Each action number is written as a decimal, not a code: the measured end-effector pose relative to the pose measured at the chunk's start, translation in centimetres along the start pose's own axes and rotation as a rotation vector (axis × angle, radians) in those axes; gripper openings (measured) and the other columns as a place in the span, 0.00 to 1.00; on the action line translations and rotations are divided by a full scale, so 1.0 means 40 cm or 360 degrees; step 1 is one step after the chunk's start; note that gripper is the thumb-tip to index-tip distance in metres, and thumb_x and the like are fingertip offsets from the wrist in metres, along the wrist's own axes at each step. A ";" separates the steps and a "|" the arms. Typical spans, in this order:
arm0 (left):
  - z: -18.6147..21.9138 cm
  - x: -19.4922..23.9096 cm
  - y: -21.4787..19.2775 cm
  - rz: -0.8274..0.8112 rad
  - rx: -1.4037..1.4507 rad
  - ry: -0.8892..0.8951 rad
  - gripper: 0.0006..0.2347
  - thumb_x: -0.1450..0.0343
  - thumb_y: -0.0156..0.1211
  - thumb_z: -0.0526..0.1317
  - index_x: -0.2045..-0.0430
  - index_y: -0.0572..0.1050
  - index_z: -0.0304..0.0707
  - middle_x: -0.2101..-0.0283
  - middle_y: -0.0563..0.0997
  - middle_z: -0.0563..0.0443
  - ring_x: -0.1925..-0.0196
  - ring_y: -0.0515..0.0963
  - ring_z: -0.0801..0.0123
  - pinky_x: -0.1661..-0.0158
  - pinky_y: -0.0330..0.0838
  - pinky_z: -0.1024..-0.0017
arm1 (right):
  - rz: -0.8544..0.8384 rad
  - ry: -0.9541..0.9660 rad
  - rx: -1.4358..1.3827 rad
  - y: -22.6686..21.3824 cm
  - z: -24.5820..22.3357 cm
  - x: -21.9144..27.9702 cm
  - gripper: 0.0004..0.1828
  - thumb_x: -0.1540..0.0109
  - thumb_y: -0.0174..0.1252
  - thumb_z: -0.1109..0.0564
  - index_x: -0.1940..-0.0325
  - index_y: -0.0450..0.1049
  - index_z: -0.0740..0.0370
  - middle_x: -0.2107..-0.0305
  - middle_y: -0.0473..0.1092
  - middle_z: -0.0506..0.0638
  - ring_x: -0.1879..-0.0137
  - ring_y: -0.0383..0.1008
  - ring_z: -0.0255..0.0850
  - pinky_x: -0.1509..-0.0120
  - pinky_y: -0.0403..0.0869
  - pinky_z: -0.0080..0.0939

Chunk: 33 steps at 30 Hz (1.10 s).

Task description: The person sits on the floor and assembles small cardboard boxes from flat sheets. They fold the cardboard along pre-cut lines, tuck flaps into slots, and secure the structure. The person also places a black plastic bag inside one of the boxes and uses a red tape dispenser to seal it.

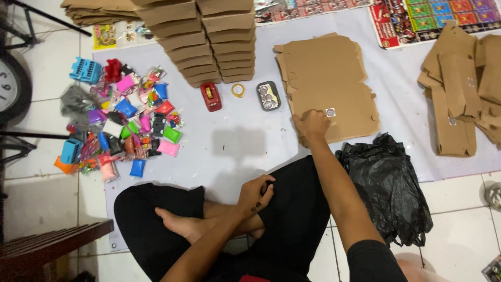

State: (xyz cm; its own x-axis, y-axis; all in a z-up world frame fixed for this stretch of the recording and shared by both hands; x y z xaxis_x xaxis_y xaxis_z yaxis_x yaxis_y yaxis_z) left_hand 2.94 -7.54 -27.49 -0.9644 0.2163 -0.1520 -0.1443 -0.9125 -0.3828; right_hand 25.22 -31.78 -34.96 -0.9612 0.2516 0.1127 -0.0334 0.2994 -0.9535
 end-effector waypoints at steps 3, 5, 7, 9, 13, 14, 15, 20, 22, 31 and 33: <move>0.007 -0.005 -0.007 0.0013 0.0020 0.0037 0.06 0.28 0.58 0.35 0.60 0.79 0.41 0.84 0.75 0.49 0.83 0.75 0.64 0.79 0.71 0.72 | 0.0021 -0.0009 0.0070 0.009 0.014 -0.013 0.27 0.46 0.64 0.27 0.69 0.85 0.52 0.71 0.76 0.67 0.60 0.81 0.66 0.55 0.78 0.58; 0.009 -0.005 -0.008 0.0022 0.0021 0.0051 0.05 0.28 0.58 0.35 0.61 0.79 0.41 0.84 0.74 0.49 0.83 0.75 0.64 0.79 0.71 0.72 | 0.0029 -0.0009 0.0100 0.008 0.018 -0.014 0.31 0.47 0.64 0.24 0.68 0.85 0.53 0.72 0.77 0.66 0.61 0.81 0.64 0.55 0.78 0.57; 0.004 -0.001 -0.007 0.0024 0.0020 0.0067 0.05 0.27 0.57 0.35 0.62 0.79 0.41 0.85 0.74 0.50 0.84 0.75 0.64 0.80 0.71 0.72 | 0.0057 -0.0032 0.0069 -0.004 0.014 -0.007 0.27 0.47 0.66 0.28 0.70 0.84 0.54 0.72 0.77 0.67 0.61 0.81 0.65 0.55 0.78 0.58; 0.001 0.001 -0.006 0.0024 0.0024 0.0067 0.05 0.27 0.57 0.35 0.62 0.79 0.41 0.85 0.74 0.50 0.84 0.75 0.64 0.80 0.70 0.72 | 0.0063 -0.0022 0.0100 0.009 0.021 -0.010 0.25 0.47 0.66 0.30 0.71 0.84 0.53 0.72 0.77 0.65 0.61 0.81 0.63 0.55 0.78 0.58; 0.004 0.002 -0.008 0.0029 0.0041 0.0073 0.05 0.27 0.56 0.34 0.63 0.79 0.40 0.86 0.73 0.49 0.85 0.74 0.64 0.81 0.69 0.73 | 0.0033 0.0087 0.0200 0.006 -0.003 -0.009 0.34 0.50 0.65 0.27 0.66 0.82 0.62 0.67 0.78 0.63 0.55 0.81 0.60 0.52 0.76 0.64; 0.008 0.003 -0.010 0.0026 0.0044 0.0070 0.05 0.27 0.56 0.34 0.63 0.79 0.40 0.86 0.73 0.49 0.85 0.74 0.64 0.81 0.69 0.73 | 0.0030 0.0089 0.0203 -0.006 -0.015 0.003 0.34 0.50 0.65 0.27 0.66 0.82 0.62 0.67 0.78 0.63 0.55 0.81 0.60 0.52 0.76 0.64; 0.012 0.000 -0.014 0.0028 0.0040 0.0066 0.05 0.28 0.57 0.34 0.64 0.79 0.40 0.86 0.73 0.50 0.85 0.73 0.64 0.81 0.69 0.73 | 0.0035 0.0084 0.0169 -0.018 -0.031 0.012 0.32 0.50 0.66 0.32 0.63 0.80 0.65 0.66 0.77 0.65 0.54 0.80 0.61 0.52 0.76 0.64; 0.011 0.001 -0.016 0.0072 0.0081 0.0051 0.05 0.28 0.57 0.34 0.64 0.79 0.39 0.86 0.72 0.50 0.85 0.73 0.65 0.82 0.68 0.74 | 0.0083 0.0013 0.0172 0.001 -0.035 -0.001 0.38 0.50 0.66 0.33 0.58 0.76 0.73 0.63 0.74 0.68 0.52 0.77 0.65 0.50 0.74 0.68; 0.014 0.001 -0.017 0.0063 0.0073 0.0070 0.05 0.28 0.56 0.34 0.64 0.79 0.39 0.87 0.71 0.50 0.85 0.73 0.66 0.82 0.68 0.74 | 0.0073 0.0017 0.0121 0.006 -0.022 -0.008 0.38 0.51 0.67 0.34 0.57 0.76 0.73 0.61 0.73 0.67 0.52 0.77 0.67 0.49 0.75 0.67; 0.003 0.005 -0.011 0.0058 0.0019 0.0080 0.05 0.27 0.56 0.35 0.63 0.79 0.39 0.86 0.72 0.50 0.84 0.74 0.65 0.80 0.70 0.73 | 0.0160 0.0090 0.0020 -0.002 0.024 -0.012 0.21 0.49 0.59 0.33 0.69 0.83 0.48 0.70 0.77 0.57 0.58 0.81 0.58 0.52 0.76 0.56; 0.007 0.006 -0.013 0.0059 0.0018 0.0082 0.04 0.28 0.57 0.34 0.64 0.79 0.39 0.85 0.72 0.50 0.83 0.75 0.64 0.80 0.70 0.73 | 0.0167 0.0108 0.0025 -0.003 0.027 -0.006 0.21 0.49 0.60 0.32 0.68 0.82 0.47 0.69 0.77 0.56 0.57 0.80 0.58 0.51 0.75 0.57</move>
State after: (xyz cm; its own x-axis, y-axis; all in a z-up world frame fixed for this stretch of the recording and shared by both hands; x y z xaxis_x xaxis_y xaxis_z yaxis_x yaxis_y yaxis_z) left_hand 2.73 -7.13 -27.07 -0.9565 0.1997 -0.2128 -0.1115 -0.9240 -0.3659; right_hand 25.17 -32.86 -35.19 -0.9389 0.3427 0.0304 0.0613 0.2536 -0.9654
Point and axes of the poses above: each hand's wrist, its own x-axis away from the middle knuckle, its own y-axis out of the palm, z = x × y, the point moved 1 cm from there along -x, towards the middle knuckle
